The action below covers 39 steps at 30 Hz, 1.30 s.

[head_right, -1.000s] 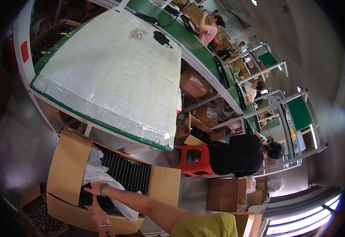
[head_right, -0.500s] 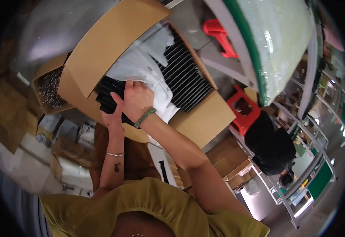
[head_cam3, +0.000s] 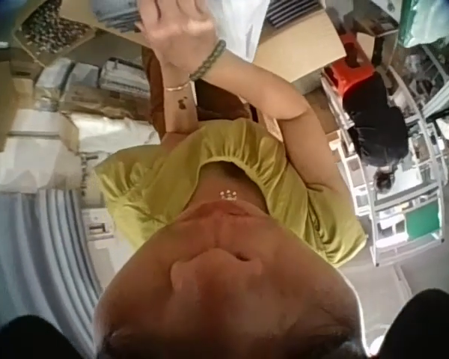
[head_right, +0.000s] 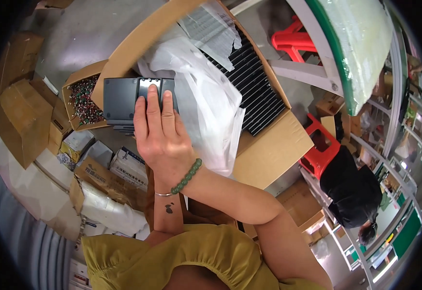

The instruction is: Packing black plastic parts into boxes, using an electric screwdriver to check or assemble components and a utility knife to open boxes.

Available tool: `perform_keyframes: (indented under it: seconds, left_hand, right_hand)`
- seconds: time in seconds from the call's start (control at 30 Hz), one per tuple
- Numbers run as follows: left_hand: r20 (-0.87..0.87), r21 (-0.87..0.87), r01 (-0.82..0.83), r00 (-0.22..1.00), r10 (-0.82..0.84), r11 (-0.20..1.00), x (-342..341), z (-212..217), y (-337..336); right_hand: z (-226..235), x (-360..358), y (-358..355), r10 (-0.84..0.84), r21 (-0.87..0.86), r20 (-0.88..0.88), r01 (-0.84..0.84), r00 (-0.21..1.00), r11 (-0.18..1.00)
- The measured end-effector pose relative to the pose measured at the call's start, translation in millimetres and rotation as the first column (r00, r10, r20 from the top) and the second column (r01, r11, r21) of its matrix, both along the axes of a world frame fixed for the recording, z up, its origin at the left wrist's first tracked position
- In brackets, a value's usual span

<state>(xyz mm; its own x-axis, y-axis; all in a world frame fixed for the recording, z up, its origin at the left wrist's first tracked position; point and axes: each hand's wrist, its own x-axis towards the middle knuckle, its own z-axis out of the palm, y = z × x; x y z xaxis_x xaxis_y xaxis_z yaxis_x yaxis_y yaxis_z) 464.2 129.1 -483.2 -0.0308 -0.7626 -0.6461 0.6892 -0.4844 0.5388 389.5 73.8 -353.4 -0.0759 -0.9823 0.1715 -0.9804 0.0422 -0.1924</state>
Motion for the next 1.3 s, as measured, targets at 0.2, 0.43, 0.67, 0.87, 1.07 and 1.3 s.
perform_keyframes:
  seconds: [0.2,0.43,0.67,0.87,1.07,1.3]
  left_hand:
    - [-0.086,-0.179,-0.122,0.990,0.108,0.976,0.8,65.8,20.8]
    - [-0.154,-0.388,-0.117,0.986,0.061,0.914,42.4,141.8,11.5]
    - [-0.230,-0.573,-0.024,0.964,-0.132,0.820,26.0,216.8,-16.9]
    - [-0.420,-0.573,0.110,0.812,-0.406,0.812,-60.0,280.8,31.5]
    - [-0.394,-0.578,0.164,0.801,-0.450,0.800,-149.2,270.3,75.7]
    - [-0.514,-0.422,0.129,0.782,-0.354,0.897,-263.0,234.6,128.9]
  right_hand:
    - [97.7,-3.6,14.8,0.182,-0.137,-0.109,-0.196,0.977,0.971]
    - [190.2,17.9,35.9,0.260,-0.406,-0.078,-0.269,0.963,0.873]
    - [278.2,-17.3,69.2,0.353,-0.580,0.074,-0.247,0.933,0.776]
    - [300.3,-68.5,116.9,0.240,-0.403,-0.001,-0.220,0.971,0.888]
    - [298.5,-171.1,175.0,0.134,-0.399,0.168,-0.057,0.977,0.915]
    - [279.3,-288.1,223.9,0.134,-0.351,0.044,-0.110,0.990,0.930]
